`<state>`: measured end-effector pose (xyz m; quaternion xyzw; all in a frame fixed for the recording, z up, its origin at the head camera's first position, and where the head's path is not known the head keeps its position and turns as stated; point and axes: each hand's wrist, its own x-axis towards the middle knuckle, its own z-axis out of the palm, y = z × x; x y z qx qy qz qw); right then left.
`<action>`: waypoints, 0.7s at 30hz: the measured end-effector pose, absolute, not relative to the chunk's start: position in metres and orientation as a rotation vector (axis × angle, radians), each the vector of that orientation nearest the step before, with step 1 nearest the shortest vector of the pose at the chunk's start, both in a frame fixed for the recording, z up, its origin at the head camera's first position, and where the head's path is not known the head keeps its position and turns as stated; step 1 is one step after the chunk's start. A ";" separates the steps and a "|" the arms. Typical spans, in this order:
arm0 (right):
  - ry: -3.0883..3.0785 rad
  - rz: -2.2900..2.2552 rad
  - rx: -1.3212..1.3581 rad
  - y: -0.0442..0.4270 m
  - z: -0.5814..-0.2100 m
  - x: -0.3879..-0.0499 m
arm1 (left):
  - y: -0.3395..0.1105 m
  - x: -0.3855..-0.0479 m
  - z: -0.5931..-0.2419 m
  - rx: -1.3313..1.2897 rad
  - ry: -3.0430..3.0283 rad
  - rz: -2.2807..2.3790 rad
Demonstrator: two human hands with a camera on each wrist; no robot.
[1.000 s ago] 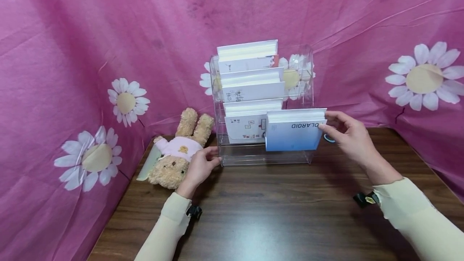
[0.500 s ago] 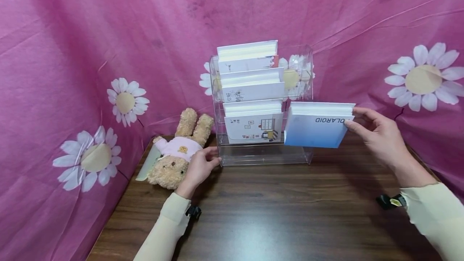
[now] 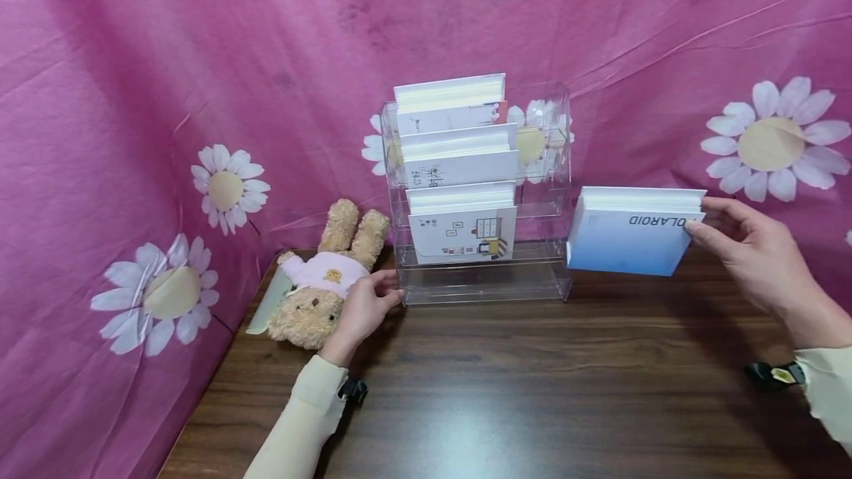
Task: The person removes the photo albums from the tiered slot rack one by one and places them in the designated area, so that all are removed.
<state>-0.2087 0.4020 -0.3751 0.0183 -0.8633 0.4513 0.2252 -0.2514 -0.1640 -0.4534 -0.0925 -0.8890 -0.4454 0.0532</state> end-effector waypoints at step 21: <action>-2.402 1.384 0.063 0.466 -0.397 -0.210 | -0.166 -0.254 -0.456 -0.300 -2.689 -1.372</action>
